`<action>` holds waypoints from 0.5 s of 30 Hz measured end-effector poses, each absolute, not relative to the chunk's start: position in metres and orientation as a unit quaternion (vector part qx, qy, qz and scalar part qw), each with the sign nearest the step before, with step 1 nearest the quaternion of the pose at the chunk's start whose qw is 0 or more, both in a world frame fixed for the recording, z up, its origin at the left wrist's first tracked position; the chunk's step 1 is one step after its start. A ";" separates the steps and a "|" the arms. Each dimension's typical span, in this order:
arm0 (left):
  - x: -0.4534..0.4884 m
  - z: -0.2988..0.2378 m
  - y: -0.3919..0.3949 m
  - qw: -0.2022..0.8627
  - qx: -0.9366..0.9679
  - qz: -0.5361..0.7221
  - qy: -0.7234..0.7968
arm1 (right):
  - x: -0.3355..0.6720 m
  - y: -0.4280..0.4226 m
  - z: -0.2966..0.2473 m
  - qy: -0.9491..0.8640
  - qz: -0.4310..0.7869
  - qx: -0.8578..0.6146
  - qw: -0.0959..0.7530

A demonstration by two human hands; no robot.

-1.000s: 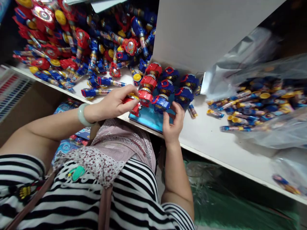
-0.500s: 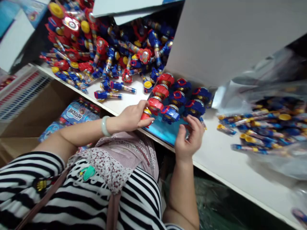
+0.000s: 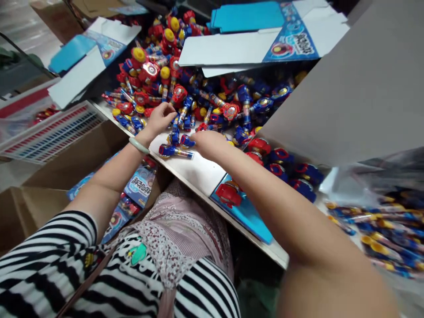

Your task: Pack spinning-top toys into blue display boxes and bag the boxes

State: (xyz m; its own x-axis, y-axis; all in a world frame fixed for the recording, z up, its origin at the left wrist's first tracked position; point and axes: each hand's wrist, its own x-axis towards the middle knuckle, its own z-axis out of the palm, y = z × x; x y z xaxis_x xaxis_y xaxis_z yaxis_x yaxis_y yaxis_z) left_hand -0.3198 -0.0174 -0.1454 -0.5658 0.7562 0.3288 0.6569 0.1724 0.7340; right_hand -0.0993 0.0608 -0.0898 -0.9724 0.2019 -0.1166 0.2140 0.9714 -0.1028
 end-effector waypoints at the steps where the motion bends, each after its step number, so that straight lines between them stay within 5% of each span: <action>1: -0.326 -0.146 -0.010 0.076 0.490 0.434 0.752 | -0.124 0.060 -0.097 0.989 -0.036 0.100 0.104; 4: -0.324 -0.153 0.015 0.128 0.549 0.392 0.727 | -0.177 0.057 -0.122 0.976 -0.013 0.117 0.180; 10: -0.325 -0.160 0.060 0.269 0.541 0.309 0.735 | -0.190 0.070 -0.133 0.972 -0.028 0.125 0.196; 12: -0.327 -0.161 0.069 0.305 0.531 0.300 0.732 | -0.171 0.079 -0.113 0.979 -0.051 0.119 0.156; 15: -0.315 -0.172 0.077 0.288 0.543 0.284 0.736 | -0.110 0.085 -0.068 0.983 -0.108 0.143 -0.025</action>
State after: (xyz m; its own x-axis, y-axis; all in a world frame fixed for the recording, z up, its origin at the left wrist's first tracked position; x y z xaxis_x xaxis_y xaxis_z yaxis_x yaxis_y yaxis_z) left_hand -0.3154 0.0774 -0.1724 -0.2438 0.9630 -0.1146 0.6358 0.2480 0.7309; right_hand -0.1102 0.0852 -0.0684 -0.9579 0.2863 0.0191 0.2753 0.9358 -0.2202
